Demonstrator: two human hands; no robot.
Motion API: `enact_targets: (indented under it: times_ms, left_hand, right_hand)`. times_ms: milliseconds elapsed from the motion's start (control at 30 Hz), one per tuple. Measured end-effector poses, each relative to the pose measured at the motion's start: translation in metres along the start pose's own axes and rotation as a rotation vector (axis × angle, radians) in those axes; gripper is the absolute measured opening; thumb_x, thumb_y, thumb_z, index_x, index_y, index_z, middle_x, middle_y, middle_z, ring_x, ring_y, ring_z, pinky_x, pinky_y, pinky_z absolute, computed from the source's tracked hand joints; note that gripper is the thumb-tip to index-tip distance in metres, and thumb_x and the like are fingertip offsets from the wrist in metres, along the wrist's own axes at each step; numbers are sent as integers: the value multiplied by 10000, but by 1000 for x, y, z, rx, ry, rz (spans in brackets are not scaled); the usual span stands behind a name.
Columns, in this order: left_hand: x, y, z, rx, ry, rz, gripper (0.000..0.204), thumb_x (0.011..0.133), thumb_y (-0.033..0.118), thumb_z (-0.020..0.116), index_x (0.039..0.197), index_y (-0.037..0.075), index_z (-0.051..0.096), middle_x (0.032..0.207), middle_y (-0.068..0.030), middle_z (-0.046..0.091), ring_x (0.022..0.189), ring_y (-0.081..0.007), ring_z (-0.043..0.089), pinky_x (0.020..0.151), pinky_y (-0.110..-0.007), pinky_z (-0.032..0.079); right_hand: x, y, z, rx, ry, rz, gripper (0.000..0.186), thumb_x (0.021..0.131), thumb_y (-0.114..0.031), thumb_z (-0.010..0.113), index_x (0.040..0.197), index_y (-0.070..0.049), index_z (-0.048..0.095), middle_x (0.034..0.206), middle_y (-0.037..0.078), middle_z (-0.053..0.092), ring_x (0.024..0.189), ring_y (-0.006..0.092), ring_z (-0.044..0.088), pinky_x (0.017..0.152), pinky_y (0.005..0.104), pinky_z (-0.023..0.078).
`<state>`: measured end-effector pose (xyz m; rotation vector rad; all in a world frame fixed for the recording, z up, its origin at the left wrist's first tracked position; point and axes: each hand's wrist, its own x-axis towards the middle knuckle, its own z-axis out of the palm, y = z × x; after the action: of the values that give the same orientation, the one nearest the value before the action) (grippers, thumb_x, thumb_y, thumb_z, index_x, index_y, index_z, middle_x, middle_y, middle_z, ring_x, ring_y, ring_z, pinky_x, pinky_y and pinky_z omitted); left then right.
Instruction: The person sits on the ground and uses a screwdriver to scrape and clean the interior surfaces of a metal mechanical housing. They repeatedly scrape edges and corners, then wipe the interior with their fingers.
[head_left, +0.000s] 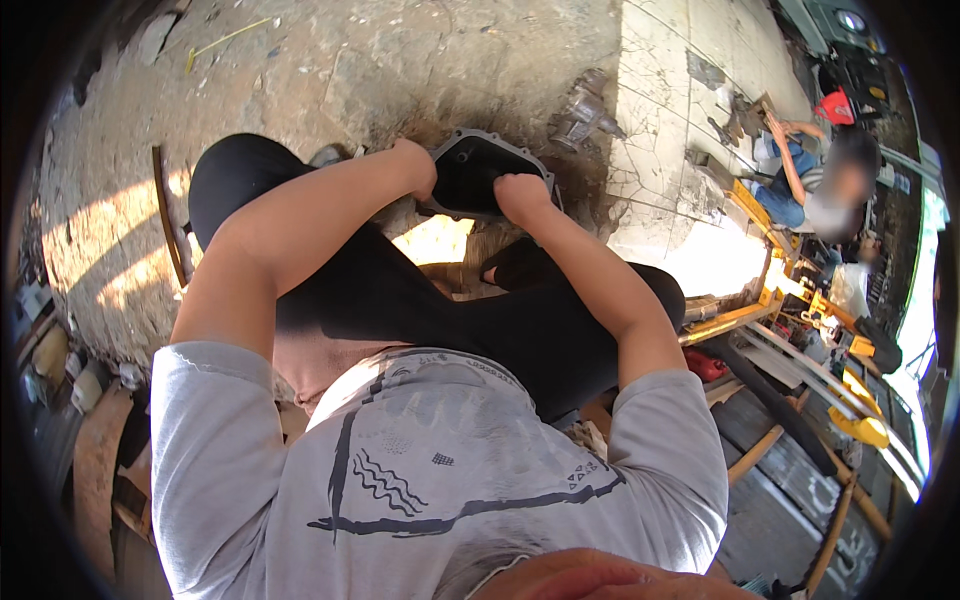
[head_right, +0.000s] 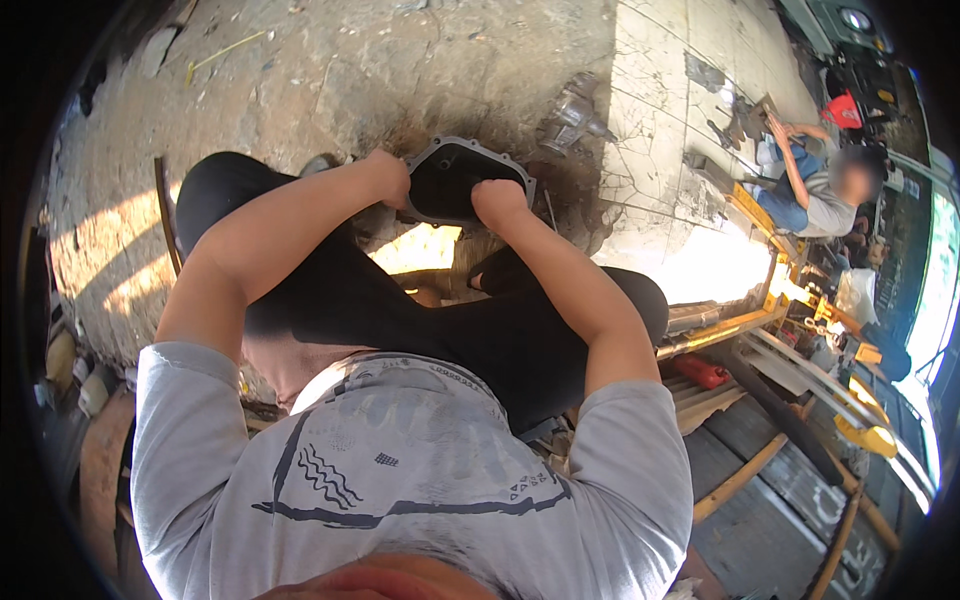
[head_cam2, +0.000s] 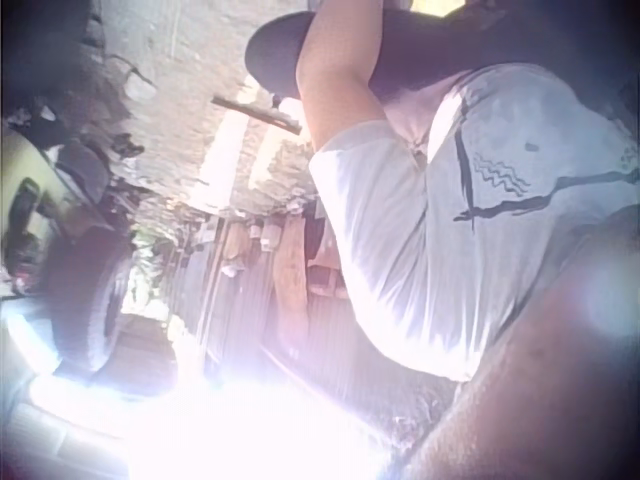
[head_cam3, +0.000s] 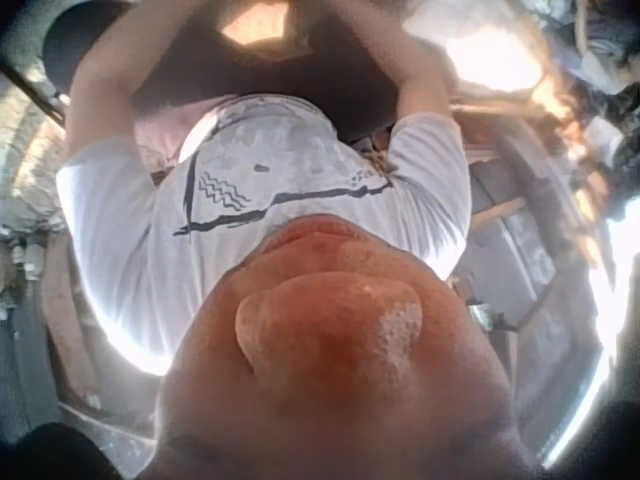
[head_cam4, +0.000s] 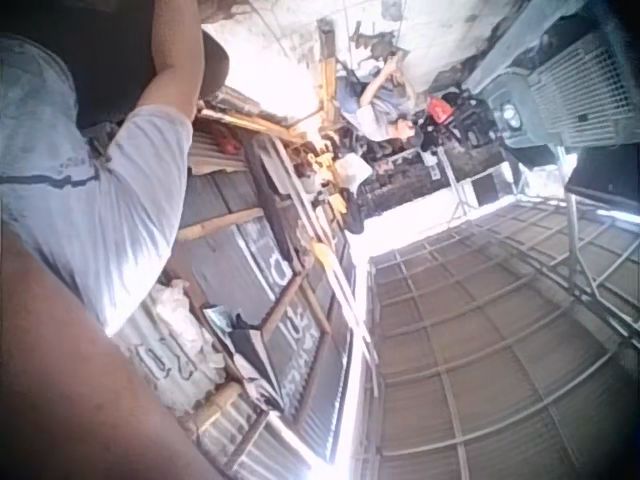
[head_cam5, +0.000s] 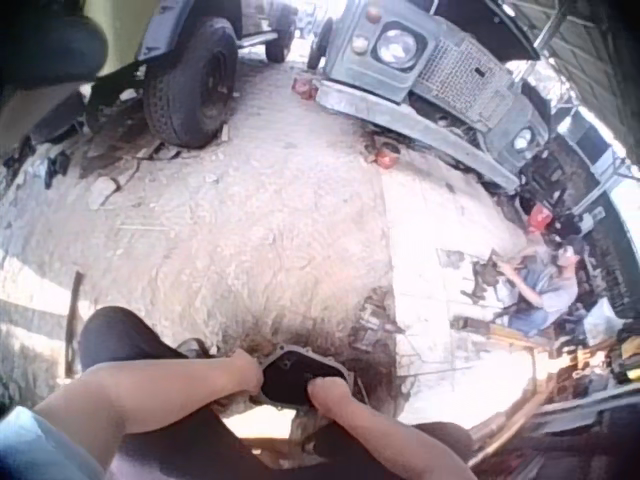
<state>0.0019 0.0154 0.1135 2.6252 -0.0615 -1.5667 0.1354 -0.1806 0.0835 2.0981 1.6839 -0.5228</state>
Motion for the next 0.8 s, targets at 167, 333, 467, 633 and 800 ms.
enact_targets:
  times_ms: [167,333,467,633,800]
  left_hand:
    - [-5,-10,7,-8,46,27,463,912,402,599,1298,174,715,1330,-89,670,1194,-299,654,951,-489,515]
    - [4,1,0,-3,-131,17,515,937,369,603,1419,188,622,1534,-102,502,1271,-343,595,986,-551,467]
    - [11,1,9,35,-111,36,605,967,385,570,1534,193,486,1655,-91,336,1292,-344,579,995,-549,460]
    - [1,-3,1,31,-78,53,520,972,443,547,1420,190,622,1583,-110,454,1292,-304,591,968,-511,499]
    - [16,-2,-4,6,-111,-13,619,932,558,614,1446,215,592,1441,-52,603,1290,-341,585,1105,-619,380]
  right_hand:
    - [-11,15,-119,22,20,102,154,850,-173,644,888,-79,760,882,130,751,862,337,744,756,451,602]
    - [-148,39,-239,51,643,326,194,851,-241,728,963,-84,750,833,128,725,747,327,706,675,447,561]
    - [-129,35,-212,36,228,340,201,833,-257,750,999,-143,758,844,150,724,828,369,708,736,485,561]
    - [-47,21,-128,65,-147,126,208,834,-232,732,976,-83,764,955,183,743,927,370,725,828,480,590]
    - [-7,-1,11,2,-90,28,241,933,-169,544,1089,-92,710,1029,160,738,943,316,748,808,463,596]
